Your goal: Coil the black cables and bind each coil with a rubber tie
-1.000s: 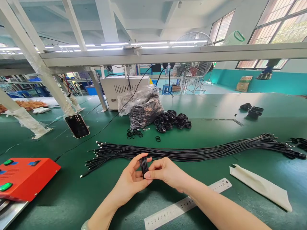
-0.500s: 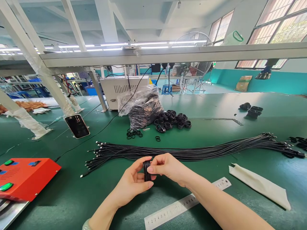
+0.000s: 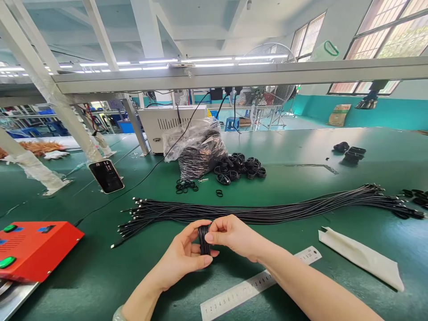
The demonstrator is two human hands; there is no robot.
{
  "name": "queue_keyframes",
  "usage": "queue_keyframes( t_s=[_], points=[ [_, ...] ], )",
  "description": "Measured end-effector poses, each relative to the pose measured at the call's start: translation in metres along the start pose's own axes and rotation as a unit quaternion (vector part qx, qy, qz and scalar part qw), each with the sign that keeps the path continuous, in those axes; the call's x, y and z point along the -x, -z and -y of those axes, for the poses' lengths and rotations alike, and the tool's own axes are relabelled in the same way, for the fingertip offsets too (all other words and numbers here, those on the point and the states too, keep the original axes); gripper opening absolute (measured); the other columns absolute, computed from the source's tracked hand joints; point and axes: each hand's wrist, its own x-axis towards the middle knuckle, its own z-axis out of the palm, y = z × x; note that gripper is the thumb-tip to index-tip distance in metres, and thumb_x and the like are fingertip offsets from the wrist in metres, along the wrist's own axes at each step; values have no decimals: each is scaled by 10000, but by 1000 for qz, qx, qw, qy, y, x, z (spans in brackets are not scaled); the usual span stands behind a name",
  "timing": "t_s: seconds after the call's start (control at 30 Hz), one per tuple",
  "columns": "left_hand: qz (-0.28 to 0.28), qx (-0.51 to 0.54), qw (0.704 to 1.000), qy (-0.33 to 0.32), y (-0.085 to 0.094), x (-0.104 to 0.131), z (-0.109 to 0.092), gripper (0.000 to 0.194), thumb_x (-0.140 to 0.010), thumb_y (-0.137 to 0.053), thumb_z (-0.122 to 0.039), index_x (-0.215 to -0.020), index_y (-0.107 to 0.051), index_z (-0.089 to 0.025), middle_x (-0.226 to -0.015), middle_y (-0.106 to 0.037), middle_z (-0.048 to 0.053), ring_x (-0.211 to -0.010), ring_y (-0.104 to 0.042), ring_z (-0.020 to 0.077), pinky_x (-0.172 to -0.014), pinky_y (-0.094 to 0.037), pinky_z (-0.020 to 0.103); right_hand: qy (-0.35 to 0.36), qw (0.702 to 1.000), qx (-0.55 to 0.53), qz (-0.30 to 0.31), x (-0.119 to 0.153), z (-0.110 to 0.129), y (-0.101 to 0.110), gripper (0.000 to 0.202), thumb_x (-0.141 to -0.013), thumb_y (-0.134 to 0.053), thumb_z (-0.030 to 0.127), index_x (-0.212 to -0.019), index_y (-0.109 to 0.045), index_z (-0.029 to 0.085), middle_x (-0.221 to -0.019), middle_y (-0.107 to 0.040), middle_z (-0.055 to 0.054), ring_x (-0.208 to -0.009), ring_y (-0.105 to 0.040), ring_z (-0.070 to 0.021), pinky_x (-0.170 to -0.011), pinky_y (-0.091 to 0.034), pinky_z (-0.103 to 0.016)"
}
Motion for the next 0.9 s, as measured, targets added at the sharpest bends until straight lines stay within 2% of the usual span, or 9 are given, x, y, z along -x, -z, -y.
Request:
queue_keyframes(
  t_s=[0.17,0.23,0.3,0.33,0.4,0.47,0.7,0.8,0.9],
  points=[
    [-6,7,1000,-5,0,0,-3,777,-652,-824,-143,-1324,-477,-324,-1235,-624,98,-929,-715,274,-702,-564,302,26,998,33,-36,-4,-1,-1,378,-680,-765,487,-641,-584,157,-595,-527,35,-556,-401,-90,-538,-298,-239],
    [-6,21,1000,-3,0,0,-6,759,-660,-821,-145,-1318,-482,-311,-1216,-643,105,-932,-714,283,-725,-563,322,45,992,95,-64,-3,2,2,364,-763,-685,503,-676,-594,161,-642,-550,16,-593,-447,-111,-556,-332,-250],
    [-3,42,999,-3,0,1,-9,757,-664,-817,-141,-1321,-480,-310,-1222,-648,112,-931,-712,280,-768,-560,355,73,978,173,-85,0,8,6,335,-759,-690,496,-790,-618,170,-788,-605,-19,-711,-525,-154,-628,-394,-275],
    [-1,54,999,-4,1,1,-11,756,-666,-816,-137,-1321,-481,-312,-1231,-647,114,-944,-706,278,-793,-556,367,94,969,212,-87,2,11,7,377,-702,-748,482,-894,-624,182,-912,-622,-41,-819,-553,-187,-698,-424,-300],
    [14,75,997,-2,2,2,-13,712,-677,-808,-145,-1302,-507,-305,-1248,-642,121,-982,-692,282,-825,-547,385,148,944,288,-66,6,15,7,726,-528,-873,419,-1157,-566,227,-1182,-571,-82,-1069,-515,-263,-871,-422,-375],
    [46,86,995,5,3,2,-13,629,-691,-800,-175,-1262,-556,-274,-1260,-635,137,-987,-690,297,-814,-546,385,195,917,347,-29,8,15,3,971,-472,-904,379,-1326,-457,271,-1328,-498,-102,-1220,-422,-308,-986,-354,-445],
    [94,96,991,-4,1,3,-14,620,-687,-811,-190,-1259,-577,-241,-1263,-625,130,-975,-692,290,-814,-539,349,260,879,399,8,10,14,-5,604,-642,-790,259,-1205,-570,258,-1198,-624,-61,-1154,-500,-271,-1017,-293,-442],
    [92,121,988,0,1,5,-13,537,-740,-777,-244,-1244,-590,-246,-1256,-631,116,-995,-684,278,-805,-551,341,268,872,408,8,10,14,-5,618,-639,-795,262,-1213,-566,262,-1183,-631,-58,-1142,-513,-267,-1025,-277,-442],
    [68,151,986,4,3,5,-10,349,-846,-669,-309,-1182,-629,-222,-1138,-692,109,-944,-700,239,-726,-565,285,258,875,411,2,10,9,-6,770,-632,-825,316,-1321,-485,264,-1218,-602,-80,-1184,-481,-283,-1033,-280,-453]
  ],
)
